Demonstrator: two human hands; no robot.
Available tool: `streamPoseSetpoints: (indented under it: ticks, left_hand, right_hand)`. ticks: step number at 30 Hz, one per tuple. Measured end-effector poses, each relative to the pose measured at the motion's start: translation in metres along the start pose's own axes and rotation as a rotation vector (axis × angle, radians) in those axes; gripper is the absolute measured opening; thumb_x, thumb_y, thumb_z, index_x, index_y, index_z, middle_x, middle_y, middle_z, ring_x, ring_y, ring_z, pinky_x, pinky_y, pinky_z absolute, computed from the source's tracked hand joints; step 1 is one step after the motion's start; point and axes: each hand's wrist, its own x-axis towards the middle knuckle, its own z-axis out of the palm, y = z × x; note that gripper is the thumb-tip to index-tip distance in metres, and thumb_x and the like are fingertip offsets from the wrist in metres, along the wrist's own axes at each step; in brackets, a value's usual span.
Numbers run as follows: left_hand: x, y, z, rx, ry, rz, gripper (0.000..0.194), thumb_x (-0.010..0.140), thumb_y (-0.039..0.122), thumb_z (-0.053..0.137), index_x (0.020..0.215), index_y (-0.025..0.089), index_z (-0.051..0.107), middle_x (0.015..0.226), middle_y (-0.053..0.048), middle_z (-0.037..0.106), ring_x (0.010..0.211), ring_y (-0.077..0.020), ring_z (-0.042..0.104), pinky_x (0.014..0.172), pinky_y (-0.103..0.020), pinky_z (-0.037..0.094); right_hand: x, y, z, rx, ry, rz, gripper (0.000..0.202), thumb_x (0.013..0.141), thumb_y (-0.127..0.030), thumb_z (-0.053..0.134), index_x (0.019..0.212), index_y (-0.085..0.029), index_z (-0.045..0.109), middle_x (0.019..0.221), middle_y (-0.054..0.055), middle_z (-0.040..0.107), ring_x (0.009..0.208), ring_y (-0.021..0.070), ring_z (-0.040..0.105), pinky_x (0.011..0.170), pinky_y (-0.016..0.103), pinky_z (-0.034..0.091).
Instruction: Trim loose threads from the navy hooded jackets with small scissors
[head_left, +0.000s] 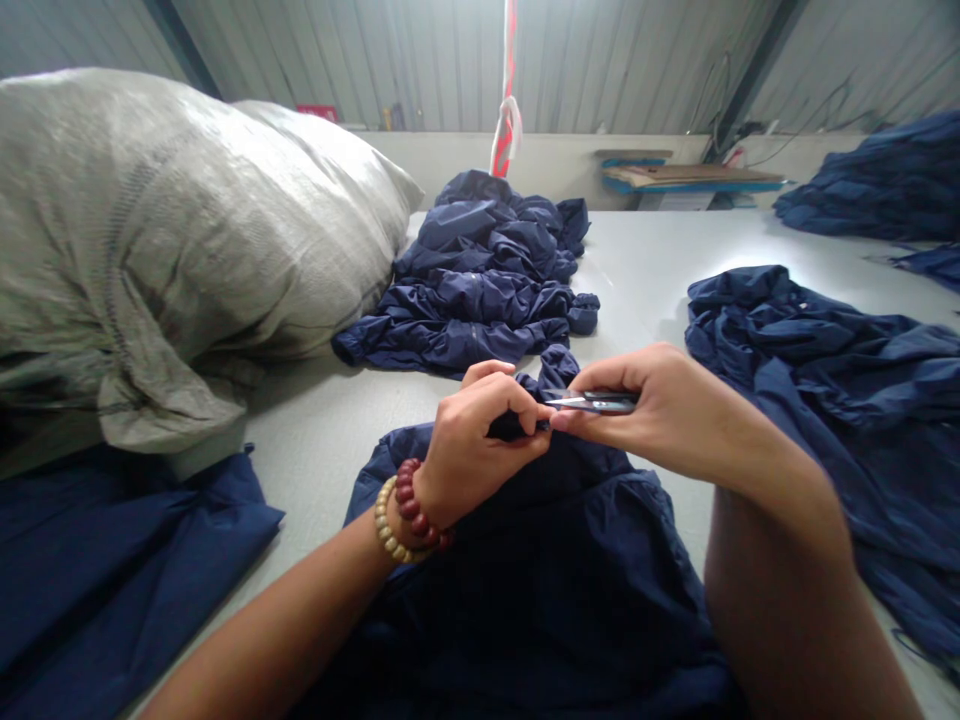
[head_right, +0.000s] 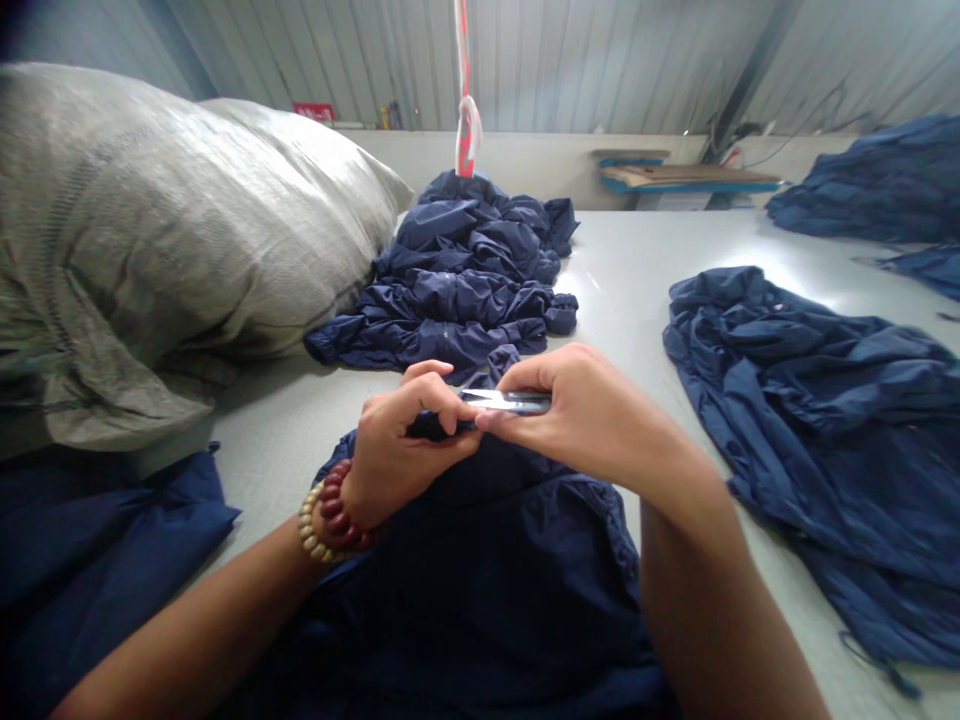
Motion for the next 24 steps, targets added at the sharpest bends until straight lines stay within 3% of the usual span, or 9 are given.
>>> streamPoseSetpoints:
  ticks: [6, 12, 18, 20, 24]
  left_hand:
    - [0.000, 0.003, -0.002, 0.034, -0.036, 0.049, 0.029, 0.083, 0.009, 0.082, 0.077, 0.022, 0.056, 0.076, 0.009, 0.073, 0.064, -0.0085, 0.066, 0.112, -0.040, 0.051]
    - [0.000, 0.001, 0.000, 0.042, -0.022, 0.003, 0.032, 0.079, 0.007, 0.084, 0.078, 0.022, 0.056, 0.079, 0.008, 0.076, 0.072, -0.0109, 0.073, 0.111, -0.039, 0.052]
    - [0.001, 0.001, 0.000, 0.050, -0.020, 0.002, 0.031, 0.080, 0.008, 0.084, 0.077, 0.023, 0.056, 0.080, 0.008, 0.078, 0.073, -0.0122, 0.074, 0.110, -0.040, 0.054]
    - [0.001, 0.000, 0.000, 0.041, -0.013, -0.009, 0.033, 0.079, 0.007, 0.085, 0.077, 0.023, 0.056, 0.080, 0.008, 0.078, 0.072, -0.0122, 0.074, 0.111, -0.040, 0.054]
    - [-0.001, -0.002, 0.001, 0.047, -0.016, -0.018, 0.033, 0.078, 0.008, 0.087, 0.078, 0.023, 0.057, 0.079, 0.010, 0.078, 0.067, -0.0115, 0.073, 0.113, -0.042, 0.052]
  right_hand:
    - [0.010, 0.005, -0.002, 0.212, -0.153, 0.001, 0.028, 0.088, -0.045, 0.076, 0.082, -0.018, 0.076, 0.071, -0.001, 0.061, 0.064, 0.0124, 0.048, 0.055, 0.026, 0.033]
    - [0.019, 0.022, -0.004, 0.388, -0.156, 0.075, 0.024, 0.085, -0.041, 0.078, 0.079, -0.019, 0.070, 0.063, -0.005, 0.050, 0.055, 0.0091, 0.035, 0.050, 0.026, 0.025]
    - [0.014, 0.028, -0.006, 0.492, -0.167, 0.130, 0.029, 0.085, -0.046, 0.080, 0.083, -0.019, 0.071, 0.058, -0.006, 0.042, 0.051, 0.0082, 0.028, 0.047, 0.027, 0.015]
    - [0.014, 0.026, -0.006, 0.460, -0.154, 0.126, 0.030, 0.086, -0.048, 0.080, 0.085, -0.019, 0.074, 0.059, -0.005, 0.049, 0.051, 0.0086, 0.033, 0.047, 0.026, 0.021]
    - [0.016, 0.021, -0.005, 0.297, -0.133, 0.045, 0.032, 0.087, -0.051, 0.080, 0.091, -0.019, 0.083, 0.082, 0.003, 0.074, 0.071, 0.0152, 0.060, 0.062, 0.026, 0.044]
